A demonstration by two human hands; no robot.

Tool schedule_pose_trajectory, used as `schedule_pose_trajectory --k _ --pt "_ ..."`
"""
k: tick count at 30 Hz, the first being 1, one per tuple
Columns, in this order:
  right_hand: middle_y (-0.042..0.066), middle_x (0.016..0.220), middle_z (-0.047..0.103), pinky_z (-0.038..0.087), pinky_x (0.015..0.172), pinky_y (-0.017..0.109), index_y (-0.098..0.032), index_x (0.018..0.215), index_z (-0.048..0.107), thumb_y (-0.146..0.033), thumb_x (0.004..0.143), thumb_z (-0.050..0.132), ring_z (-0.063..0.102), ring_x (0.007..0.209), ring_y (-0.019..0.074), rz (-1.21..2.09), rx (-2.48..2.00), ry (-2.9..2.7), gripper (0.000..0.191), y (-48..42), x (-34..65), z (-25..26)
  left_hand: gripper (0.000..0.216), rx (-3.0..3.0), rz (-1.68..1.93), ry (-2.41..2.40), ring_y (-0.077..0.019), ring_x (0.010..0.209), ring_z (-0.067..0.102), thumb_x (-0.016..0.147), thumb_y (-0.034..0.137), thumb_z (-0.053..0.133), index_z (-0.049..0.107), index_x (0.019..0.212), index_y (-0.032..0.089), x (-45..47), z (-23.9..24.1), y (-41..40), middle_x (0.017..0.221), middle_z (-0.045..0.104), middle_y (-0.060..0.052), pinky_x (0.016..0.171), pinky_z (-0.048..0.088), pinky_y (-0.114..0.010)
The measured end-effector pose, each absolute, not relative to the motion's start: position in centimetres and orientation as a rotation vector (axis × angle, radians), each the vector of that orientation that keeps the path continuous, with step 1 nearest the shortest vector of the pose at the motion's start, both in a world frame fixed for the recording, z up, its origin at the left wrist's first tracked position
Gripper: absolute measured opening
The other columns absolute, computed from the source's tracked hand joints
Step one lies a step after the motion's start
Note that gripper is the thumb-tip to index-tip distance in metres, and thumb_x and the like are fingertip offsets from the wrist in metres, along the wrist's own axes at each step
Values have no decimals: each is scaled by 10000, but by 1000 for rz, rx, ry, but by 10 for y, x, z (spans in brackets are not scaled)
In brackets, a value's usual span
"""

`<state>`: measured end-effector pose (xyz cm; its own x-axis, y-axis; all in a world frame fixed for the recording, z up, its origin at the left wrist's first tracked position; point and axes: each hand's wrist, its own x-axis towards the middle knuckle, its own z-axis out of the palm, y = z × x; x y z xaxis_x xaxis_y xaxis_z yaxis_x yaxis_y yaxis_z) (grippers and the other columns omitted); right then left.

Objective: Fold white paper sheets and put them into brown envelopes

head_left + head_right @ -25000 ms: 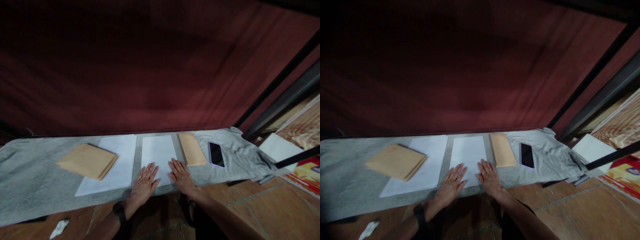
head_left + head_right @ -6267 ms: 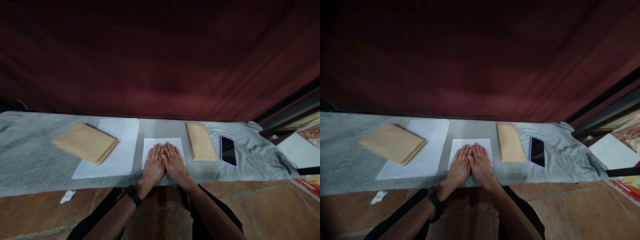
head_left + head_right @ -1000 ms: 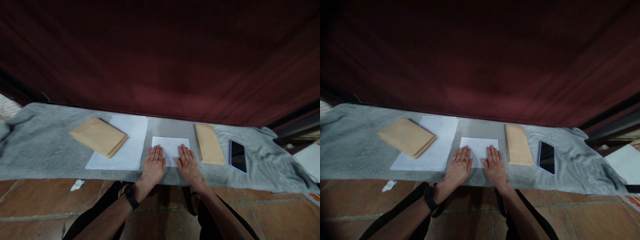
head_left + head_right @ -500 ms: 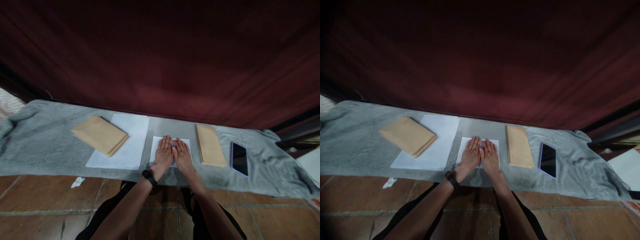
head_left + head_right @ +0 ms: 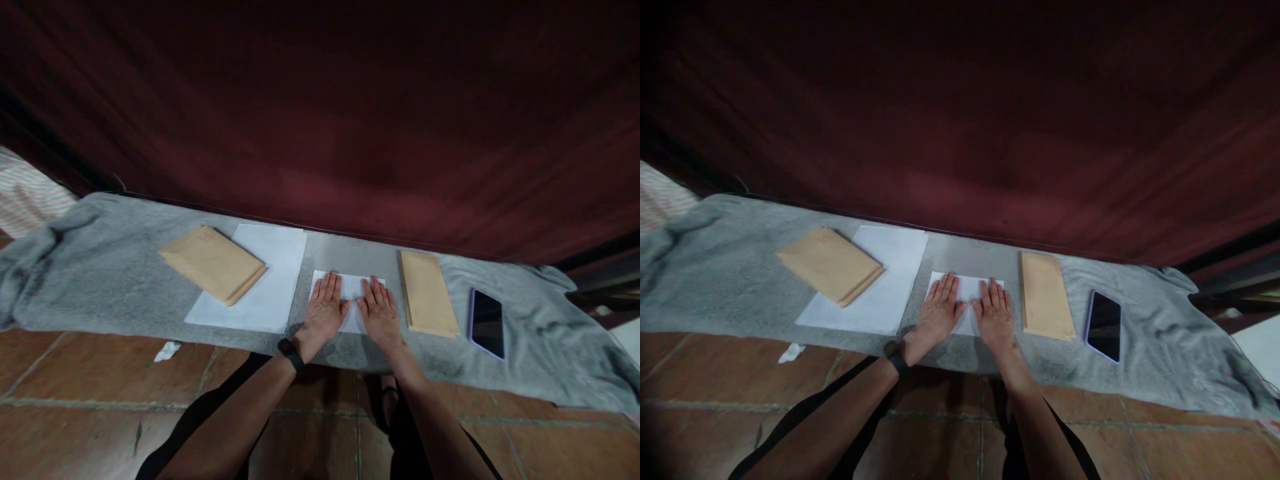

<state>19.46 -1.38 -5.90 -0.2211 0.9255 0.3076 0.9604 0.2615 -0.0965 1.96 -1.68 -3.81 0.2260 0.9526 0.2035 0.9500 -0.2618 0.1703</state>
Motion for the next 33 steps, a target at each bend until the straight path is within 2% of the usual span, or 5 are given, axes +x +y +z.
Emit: schedule_pose_trajectory --k 10,14,20,26,33 --pt "177 1611 365 285 1198 488 -114 1539 409 -410 1074 306 356 1483 292 -202 -1748 -2263 560 -19 205 -57 681 2544 412 1889 -277 1554 186 1024 429 364 314 1543 -10 11 -30 -30 1637 282 -203 1270 204 -461" --pt "184 1609 363 286 1202 503 -79 1553 366 -380 1074 290 305 1509 286 -124 -1734 -2264 570 -32 198 -49 606 2608 387 1825 -252 1560 159 1022 327 361 318 1557 46 15 -29 -30 1661 260 -144 1278 181 -445" --pt "123 1637 328 252 1225 488 -161 1576 341 -296 1051 375 303 1511 260 -64 -1592 -2429 543 -56 180 -46 537 2585 431 1733 -245 1558 155 1008 276 373 415 1524 135 14 -31 -28 1652 308 -118 1279 167 -470" --pt "131 1636 329 285 1210 494 -177 1562 374 -333 1057 389 321 1502 273 -74 -1606 -2382 529 -56 192 -48 520 2517 403 1738 -249 1547 204 1036 335 339 429 1521 173 11 -30 -29 1633 348 -101 1267 216 -482" --pt "145 1641 316 306 1203 467 -154 1567 355 -384 1058 410 333 1497 274 -97 -1640 -2348 562 -60 206 -47 589 2544 392 1762 -255 1537 248 1048 412 303 369 1548 107 -2 -37 -36 1635 326 -147 1247 269 -467"
